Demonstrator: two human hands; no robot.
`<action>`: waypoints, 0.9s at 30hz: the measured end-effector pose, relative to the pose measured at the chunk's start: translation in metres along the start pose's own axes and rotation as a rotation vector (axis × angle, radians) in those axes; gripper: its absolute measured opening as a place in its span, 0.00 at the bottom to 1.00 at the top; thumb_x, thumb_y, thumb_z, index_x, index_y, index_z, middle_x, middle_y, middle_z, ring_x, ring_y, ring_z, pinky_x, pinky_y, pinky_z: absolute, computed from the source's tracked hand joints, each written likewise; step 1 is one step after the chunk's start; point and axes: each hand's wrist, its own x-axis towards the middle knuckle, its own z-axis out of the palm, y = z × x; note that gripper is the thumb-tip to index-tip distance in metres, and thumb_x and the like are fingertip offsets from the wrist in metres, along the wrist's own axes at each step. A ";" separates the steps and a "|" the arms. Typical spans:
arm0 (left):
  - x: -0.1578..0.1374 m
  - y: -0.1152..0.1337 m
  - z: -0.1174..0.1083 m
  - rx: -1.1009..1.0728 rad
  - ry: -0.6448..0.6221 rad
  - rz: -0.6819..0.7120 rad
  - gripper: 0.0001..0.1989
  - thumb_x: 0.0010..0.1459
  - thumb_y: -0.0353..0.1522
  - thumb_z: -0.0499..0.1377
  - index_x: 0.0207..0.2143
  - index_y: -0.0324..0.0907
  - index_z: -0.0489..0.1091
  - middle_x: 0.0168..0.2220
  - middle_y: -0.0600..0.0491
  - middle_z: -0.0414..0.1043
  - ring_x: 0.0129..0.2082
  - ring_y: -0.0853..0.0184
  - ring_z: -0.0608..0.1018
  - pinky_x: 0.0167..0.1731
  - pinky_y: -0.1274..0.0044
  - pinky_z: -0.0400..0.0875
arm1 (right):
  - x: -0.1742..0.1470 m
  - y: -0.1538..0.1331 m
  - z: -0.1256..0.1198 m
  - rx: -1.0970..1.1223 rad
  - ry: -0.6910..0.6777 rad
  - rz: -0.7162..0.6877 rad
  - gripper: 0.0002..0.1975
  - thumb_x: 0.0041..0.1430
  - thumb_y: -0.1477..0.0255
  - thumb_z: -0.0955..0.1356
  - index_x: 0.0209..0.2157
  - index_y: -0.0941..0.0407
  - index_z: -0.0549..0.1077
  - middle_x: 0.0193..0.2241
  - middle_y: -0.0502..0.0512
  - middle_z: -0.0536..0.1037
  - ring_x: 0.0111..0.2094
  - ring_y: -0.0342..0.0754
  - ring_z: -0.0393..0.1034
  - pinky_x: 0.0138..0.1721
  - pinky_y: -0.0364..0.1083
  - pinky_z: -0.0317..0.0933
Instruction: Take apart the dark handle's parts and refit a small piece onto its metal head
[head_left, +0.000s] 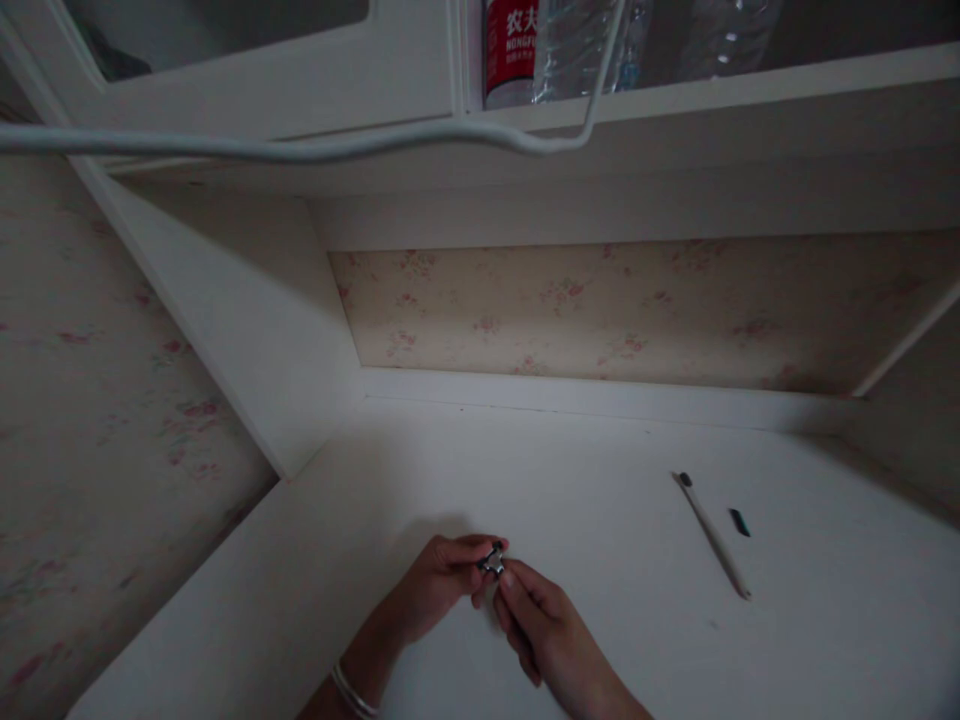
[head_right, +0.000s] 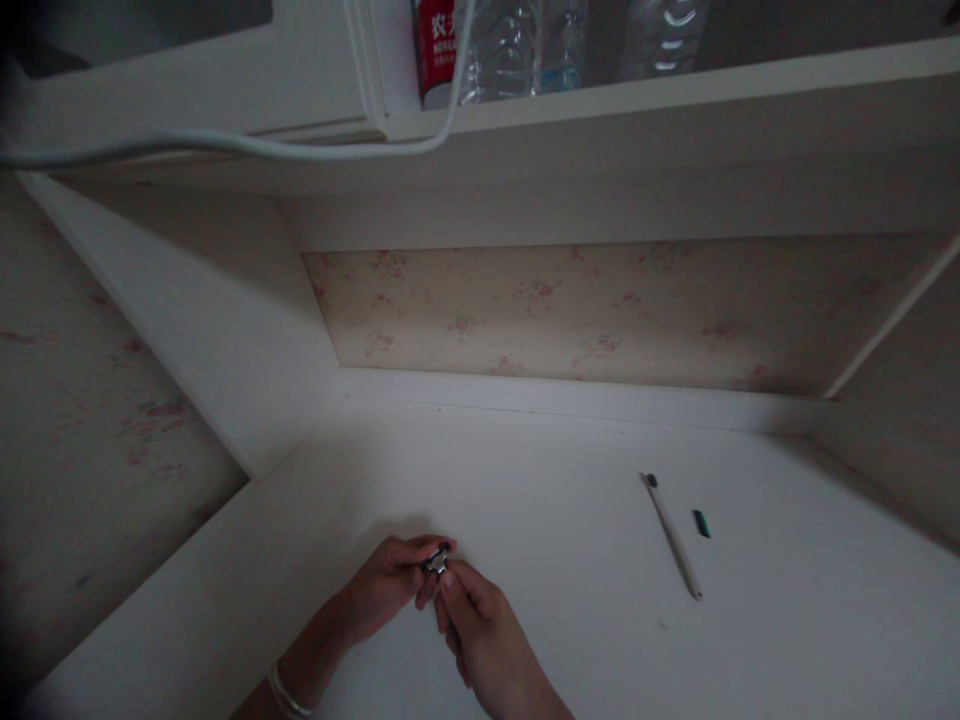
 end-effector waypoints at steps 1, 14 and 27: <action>0.000 0.001 0.001 -0.021 0.015 -0.005 0.12 0.46 0.36 0.67 0.37 0.51 0.78 0.44 0.46 0.75 0.22 0.75 0.66 0.23 0.78 0.59 | 0.000 0.000 0.000 0.001 0.000 -0.006 0.24 0.62 0.51 0.59 0.32 0.58 0.69 0.19 0.43 0.58 0.13 0.35 0.45 0.10 0.35 0.42; -0.001 0.002 0.004 -0.033 0.079 -0.053 0.22 0.41 0.41 0.69 0.39 0.40 0.78 0.29 0.48 0.73 0.23 0.74 0.65 0.23 0.80 0.57 | -0.001 0.002 -0.002 0.110 -0.035 0.007 0.22 0.63 0.54 0.60 0.32 0.58 0.68 0.18 0.43 0.60 0.12 0.34 0.44 0.10 0.35 0.42; -0.004 -0.003 -0.002 0.001 0.014 0.044 0.14 0.46 0.36 0.68 0.39 0.50 0.78 0.43 0.48 0.68 0.32 0.71 0.68 0.34 0.75 0.62 | -0.004 -0.003 0.000 -0.051 -0.021 0.023 0.22 0.64 0.53 0.57 0.28 0.55 0.62 0.18 0.43 0.57 0.15 0.37 0.45 0.14 0.39 0.40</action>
